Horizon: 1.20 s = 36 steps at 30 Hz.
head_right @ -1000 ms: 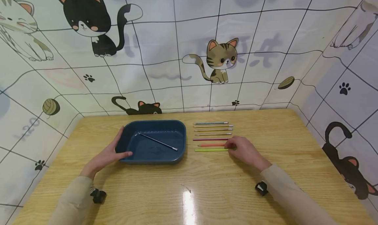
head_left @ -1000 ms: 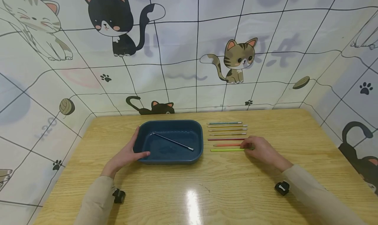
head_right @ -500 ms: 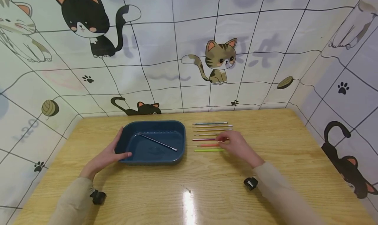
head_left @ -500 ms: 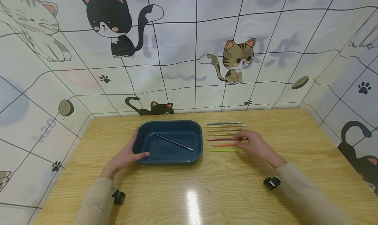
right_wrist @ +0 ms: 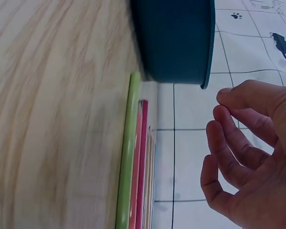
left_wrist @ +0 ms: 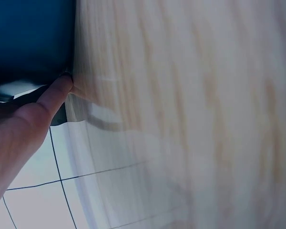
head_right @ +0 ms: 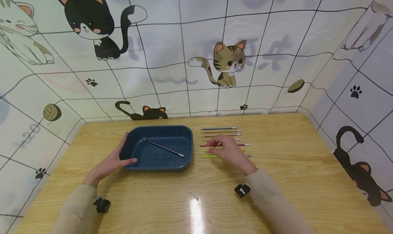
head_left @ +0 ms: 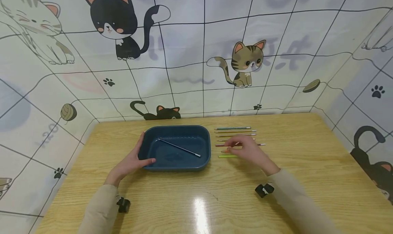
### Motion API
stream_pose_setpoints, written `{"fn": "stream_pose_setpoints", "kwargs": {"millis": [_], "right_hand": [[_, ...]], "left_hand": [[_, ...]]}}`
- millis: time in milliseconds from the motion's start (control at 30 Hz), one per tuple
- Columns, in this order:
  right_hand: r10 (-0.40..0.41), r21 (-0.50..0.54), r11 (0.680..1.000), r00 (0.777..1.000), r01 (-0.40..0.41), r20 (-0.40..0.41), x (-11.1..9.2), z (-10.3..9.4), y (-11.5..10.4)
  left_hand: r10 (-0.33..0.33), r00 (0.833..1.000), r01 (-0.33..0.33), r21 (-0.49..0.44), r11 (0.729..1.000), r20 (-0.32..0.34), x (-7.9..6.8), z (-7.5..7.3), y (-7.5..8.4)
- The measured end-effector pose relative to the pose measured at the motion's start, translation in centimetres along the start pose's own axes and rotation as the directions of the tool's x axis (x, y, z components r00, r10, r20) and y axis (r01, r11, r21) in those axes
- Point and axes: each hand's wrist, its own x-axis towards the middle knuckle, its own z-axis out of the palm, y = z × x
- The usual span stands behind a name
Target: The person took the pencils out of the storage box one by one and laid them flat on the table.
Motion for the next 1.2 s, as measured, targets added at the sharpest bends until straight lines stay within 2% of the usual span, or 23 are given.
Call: {"fn": "stream_pose_setpoints", "kwargs": {"millis": [200,600,833,1033,1200], "right_hand": [[0.004,0.044,0.999,1.0,-0.004,-0.007,1.0,1.3,-1.8],[-0.085,0.105,0.991,0.996,0.082,0.024,3.2,3.9,-4.5],[-0.173,0.024,0.985,0.979,0.171,0.109,4.8,6.1,-5.3],[-0.119,0.043,0.993,0.977,0.113,0.179,5.8,7.7,-6.1],[-0.08,0.063,0.996,0.977,0.069,0.196,6.6,8.7,-6.5]], "left_hand": [[-0.006,1.0,0.006,0.007,1.0,-0.003,-0.1,0.0,-0.2],[-0.011,1.0,0.011,0.012,1.0,-0.002,-0.1,-0.1,-0.4],[-0.021,1.0,0.021,0.011,1.0,-0.005,-0.3,-0.2,0.1],[-0.025,1.0,0.025,0.017,1.0,-0.009,0.0,-0.1,0.0],[-0.015,1.0,0.015,0.018,1.0,-0.008,0.1,-0.1,0.4]]}}
